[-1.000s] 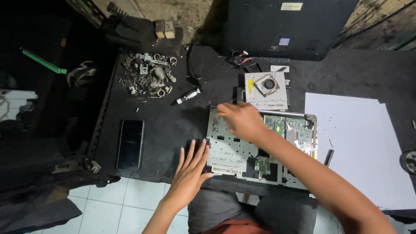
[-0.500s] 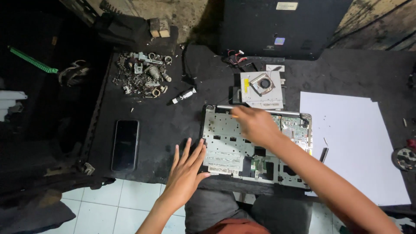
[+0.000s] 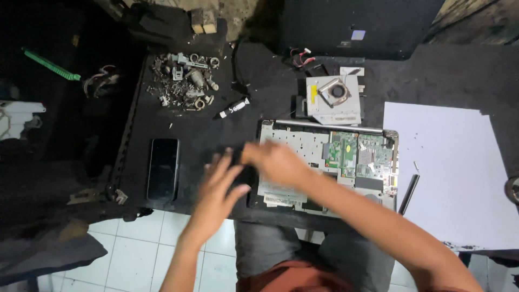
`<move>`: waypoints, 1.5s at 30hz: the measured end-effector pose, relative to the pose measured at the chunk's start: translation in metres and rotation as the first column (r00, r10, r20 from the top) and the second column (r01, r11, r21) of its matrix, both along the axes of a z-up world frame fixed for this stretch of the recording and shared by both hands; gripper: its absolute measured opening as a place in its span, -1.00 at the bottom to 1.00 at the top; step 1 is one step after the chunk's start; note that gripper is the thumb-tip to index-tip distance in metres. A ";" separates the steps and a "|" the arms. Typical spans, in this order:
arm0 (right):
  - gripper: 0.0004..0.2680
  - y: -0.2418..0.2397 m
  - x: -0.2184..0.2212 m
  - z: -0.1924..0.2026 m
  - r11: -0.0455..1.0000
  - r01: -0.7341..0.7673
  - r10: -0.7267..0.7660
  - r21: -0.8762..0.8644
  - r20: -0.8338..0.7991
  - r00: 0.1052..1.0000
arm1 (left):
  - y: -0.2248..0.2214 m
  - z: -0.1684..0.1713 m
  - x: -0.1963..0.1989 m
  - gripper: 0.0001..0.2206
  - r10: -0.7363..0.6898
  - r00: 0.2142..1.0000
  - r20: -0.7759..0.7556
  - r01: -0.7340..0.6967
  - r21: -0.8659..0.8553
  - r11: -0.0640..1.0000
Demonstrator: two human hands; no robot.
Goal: The person is performing maintenance on a laptop motherboard, using a spudger and a brush to clean and inspect the components.
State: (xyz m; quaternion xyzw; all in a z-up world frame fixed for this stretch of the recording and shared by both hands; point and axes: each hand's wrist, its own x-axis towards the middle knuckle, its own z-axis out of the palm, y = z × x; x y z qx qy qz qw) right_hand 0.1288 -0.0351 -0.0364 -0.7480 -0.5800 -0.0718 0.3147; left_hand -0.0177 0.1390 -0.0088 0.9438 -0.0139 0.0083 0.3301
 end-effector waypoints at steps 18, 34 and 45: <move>-0.78 -0.083 -0.112 0.033 0.999 0.050 -0.044 0.005 -0.407 0.912 | -0.051 0.020 0.055 -0.55 -0.063 0.998 -0.015 0.058 -0.241 0.969; -0.72 -0.144 -0.111 0.015 0.823 0.567 -0.553 -0.015 -0.245 0.796 | -0.085 -0.049 0.056 -0.47 -0.123 0.978 0.166 0.083 0.228 0.970; -0.78 -0.157 -0.129 0.035 0.938 0.342 -0.323 -0.046 -0.463 0.825 | -0.085 -0.048 0.056 -0.48 -0.112 0.980 0.164 0.081 0.183 0.980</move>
